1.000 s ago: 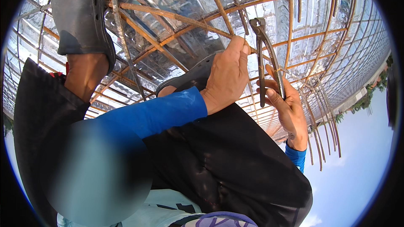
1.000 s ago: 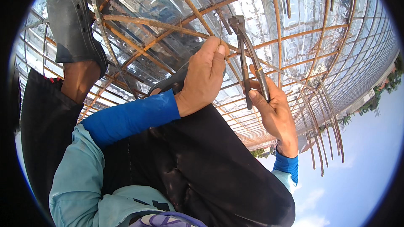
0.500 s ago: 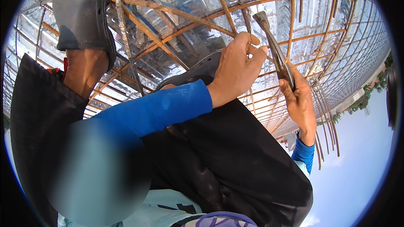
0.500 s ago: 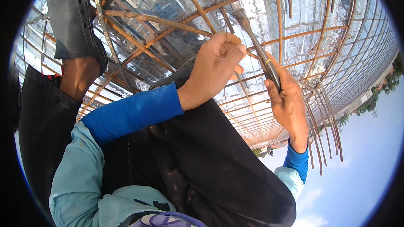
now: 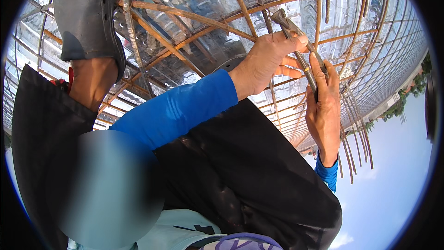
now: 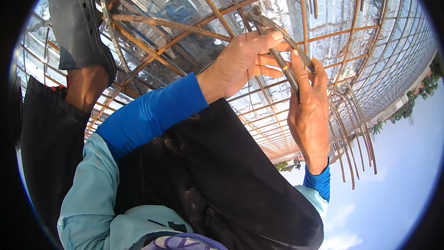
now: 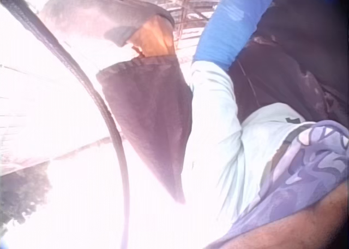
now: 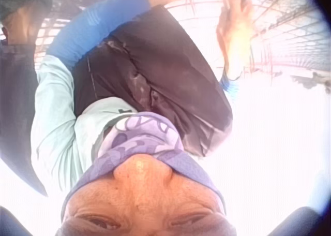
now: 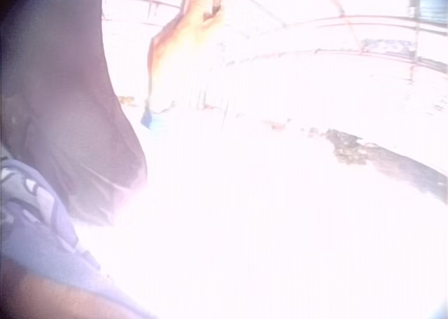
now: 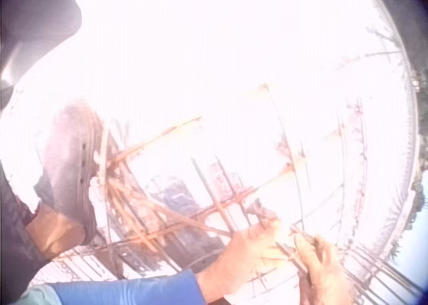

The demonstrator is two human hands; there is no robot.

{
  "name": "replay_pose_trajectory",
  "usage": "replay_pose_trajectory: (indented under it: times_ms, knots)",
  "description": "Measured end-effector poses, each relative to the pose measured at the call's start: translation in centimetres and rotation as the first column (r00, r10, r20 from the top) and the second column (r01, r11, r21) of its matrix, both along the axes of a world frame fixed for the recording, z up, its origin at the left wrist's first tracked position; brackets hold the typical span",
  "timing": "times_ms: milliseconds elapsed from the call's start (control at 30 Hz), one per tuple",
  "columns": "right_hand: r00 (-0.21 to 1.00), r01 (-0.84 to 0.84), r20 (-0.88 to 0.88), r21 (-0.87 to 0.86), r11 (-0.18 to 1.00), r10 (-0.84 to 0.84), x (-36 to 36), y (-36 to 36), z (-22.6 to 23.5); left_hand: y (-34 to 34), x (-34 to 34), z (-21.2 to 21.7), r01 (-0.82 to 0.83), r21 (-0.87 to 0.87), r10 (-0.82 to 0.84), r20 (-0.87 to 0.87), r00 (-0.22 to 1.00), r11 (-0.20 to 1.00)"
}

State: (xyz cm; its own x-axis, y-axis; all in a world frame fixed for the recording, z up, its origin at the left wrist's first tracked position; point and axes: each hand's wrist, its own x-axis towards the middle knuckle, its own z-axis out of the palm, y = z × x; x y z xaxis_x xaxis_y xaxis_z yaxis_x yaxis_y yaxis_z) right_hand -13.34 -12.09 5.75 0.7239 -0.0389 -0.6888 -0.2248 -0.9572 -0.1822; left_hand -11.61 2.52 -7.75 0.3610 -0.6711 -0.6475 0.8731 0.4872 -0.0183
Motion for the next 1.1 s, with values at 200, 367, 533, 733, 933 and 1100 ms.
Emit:
replay_pose_trajectory:
  times_ms: [200,367,533,733,933,1100]
  knots:
    - [1.000,0.002,0.004,-0.077,0.997,-0.002,0.4,1.4,0.7,0.2,0.0,-0.1,-0.052,-0.052,0.050,-0.029,0.998,0.997]
    - [0.998,0.039,-0.038,-0.060,0.997,-0.041,1.2,1.3,1.1,-0.2,0.0,0.5,-0.059,0.021,0.059,-0.028,0.998,0.998]
    - [0.991,0.095,-0.106,0.064,0.993,-0.087,2.7,0.3,1.4,-0.4,0.2,1.0,-0.049,0.084,0.053,-0.047,0.997,0.995]
    - [0.996,-0.022,-0.086,-0.054,0.998,0.018,3.2,1.8,1.4,-0.2,-0.2,0.1,-0.110,0.033,0.111,-0.039,0.993,0.993]
    - [0.970,-0.218,-0.154,-0.226,0.950,0.186,3.5,1.8,1.4,-0.4,0.0,0.2,-0.157,0.004,0.157,-0.117,0.981,0.988]
    - [0.936,-0.323,-0.242,-0.294,0.900,0.257,2.5,3.6,1.8,0.3,-0.4,-0.1,-0.178,-0.030,0.174,-0.111,0.978,0.984]
